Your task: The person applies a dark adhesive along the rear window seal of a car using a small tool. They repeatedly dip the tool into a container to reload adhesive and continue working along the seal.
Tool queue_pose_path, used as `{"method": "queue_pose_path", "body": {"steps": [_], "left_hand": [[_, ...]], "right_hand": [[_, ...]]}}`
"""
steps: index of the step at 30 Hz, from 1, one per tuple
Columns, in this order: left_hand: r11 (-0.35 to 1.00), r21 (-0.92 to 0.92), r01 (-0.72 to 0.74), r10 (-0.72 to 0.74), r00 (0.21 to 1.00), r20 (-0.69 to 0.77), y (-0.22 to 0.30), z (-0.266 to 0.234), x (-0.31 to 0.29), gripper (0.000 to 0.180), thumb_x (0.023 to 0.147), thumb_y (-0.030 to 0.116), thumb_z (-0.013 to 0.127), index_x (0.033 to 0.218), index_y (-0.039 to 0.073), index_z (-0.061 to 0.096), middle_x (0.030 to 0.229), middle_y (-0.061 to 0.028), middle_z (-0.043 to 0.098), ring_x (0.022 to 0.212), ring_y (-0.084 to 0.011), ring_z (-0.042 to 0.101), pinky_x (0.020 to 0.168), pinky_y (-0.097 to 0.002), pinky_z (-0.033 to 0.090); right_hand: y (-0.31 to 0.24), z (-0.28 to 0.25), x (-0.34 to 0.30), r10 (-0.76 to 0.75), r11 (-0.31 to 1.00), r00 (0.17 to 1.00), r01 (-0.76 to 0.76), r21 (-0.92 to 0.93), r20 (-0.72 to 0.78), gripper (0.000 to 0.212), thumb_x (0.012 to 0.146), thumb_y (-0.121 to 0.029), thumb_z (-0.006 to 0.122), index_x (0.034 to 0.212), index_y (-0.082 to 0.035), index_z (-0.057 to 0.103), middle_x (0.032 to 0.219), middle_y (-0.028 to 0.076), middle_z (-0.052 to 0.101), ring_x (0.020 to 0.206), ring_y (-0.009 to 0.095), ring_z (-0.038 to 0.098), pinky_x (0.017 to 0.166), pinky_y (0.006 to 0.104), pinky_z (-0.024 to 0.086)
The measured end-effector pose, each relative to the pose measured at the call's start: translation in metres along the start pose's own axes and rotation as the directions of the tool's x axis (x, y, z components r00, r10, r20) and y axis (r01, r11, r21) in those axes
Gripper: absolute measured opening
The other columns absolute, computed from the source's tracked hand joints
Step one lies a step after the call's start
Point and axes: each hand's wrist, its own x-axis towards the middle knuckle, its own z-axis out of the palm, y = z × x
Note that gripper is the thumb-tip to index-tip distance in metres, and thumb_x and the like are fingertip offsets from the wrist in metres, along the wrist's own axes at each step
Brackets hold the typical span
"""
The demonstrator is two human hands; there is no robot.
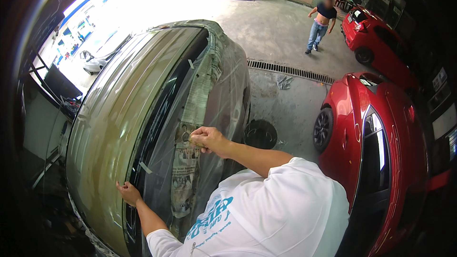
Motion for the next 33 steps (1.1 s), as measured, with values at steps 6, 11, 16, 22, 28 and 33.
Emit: {"method": "queue_pose_path", "body": {"steps": [6,11,16,22,28,33], "left_hand": [[1.0,0.021,0.005,-0.005,1.0,-0.003,0.001,0.001,0.0,0.054,0.097,0.029,0.06,0.149,0.012,0.057,0.107,-0.0161,0.076,0.096,-0.0416,0.073,0.085,-0.0558,0.054],[0.999,0.053,-0.002,0.003,1.0,-0.025,-0.002,0.006,0.002,0.053,0.097,0.029,0.06,0.148,0.013,0.058,0.106,-0.0132,0.078,0.095,-0.04,0.074,0.084,-0.0558,0.055],[0.999,0.053,0.008,-0.008,1.0,-0.008,-0.002,0.005,0.002,0.055,0.096,0.029,0.059,0.147,0.01,0.058,0.108,-0.0155,0.077,0.098,-0.0416,0.073,0.086,-0.0557,0.055],[0.996,0.084,0.011,-0.01,1.0,-0.018,0.004,0.004,0.001,0.054,0.097,0.029,0.058,0.148,0.012,0.058,0.106,-0.014,0.078,0.094,-0.0404,0.074,0.085,-0.0548,0.055],[0.995,0.09,0.048,-0.047,0.999,-0.009,0.004,0.007,0.001,0.053,0.098,0.03,0.055,0.147,0.01,0.059,0.106,-0.0154,0.077,0.093,-0.0408,0.073,0.084,-0.0549,0.055],[0.991,0.136,0.017,-0.013,0.999,-0.033,0.005,0.008,0.001,0.052,0.098,0.03,0.055,0.145,0.01,0.06,0.108,-0.0156,0.076,0.096,-0.0404,0.073,0.085,-0.0543,0.055]], "right_hand": [[-0.001,-0.009,0.003,-0.013,1.0,1.0,0.014,0.019,-0.013,0.029,0.104,-0.029,0.073,0.122,-0.007,0.066,0.096,0.001,0.073,0.063,0.006,0.058,0.053,0.0221,0.044],[0.001,-0.016,0.008,-0.021,0.999,1.0,0.021,0.033,-0.002,0.029,0.103,-0.028,0.073,0.122,-0.007,0.066,0.096,0.001,0.073,0.063,0.006,0.058,0.053,0.0224,0.044],[0.003,-0.019,0.011,-0.01,0.999,1.0,0.01,0.042,0.003,0.029,0.103,-0.028,0.073,0.122,-0.007,0.066,0.097,0.001,0.073,0.063,0.006,0.058,0.053,0.0224,0.044],[0.008,-0.024,0.013,0.016,0.995,0.999,-0.012,0.097,-0.042,0.033,0.104,-0.028,0.071,0.127,-0.007,0.065,0.096,0.001,0.069,0.063,0.006,0.056,0.054,0.0228,0.042],[0.014,-0.034,0.02,0.029,0.99,0.998,-0.021,0.138,-0.055,0.043,0.105,-0.027,0.07,0.141,-0.007,0.059,0.099,-0.001,0.063,0.07,0.006,0.056,0.058,0.0233,0.041],[0.017,-0.034,0.034,-0.083,0.994,0.976,0.096,0.055,-0.2,0.05,0.101,-0.019,0.071,0.145,-0.008,0.052,0.102,-0.001,0.064,0.075,0.007,0.059,0.062,0.0231,0.044]]}}
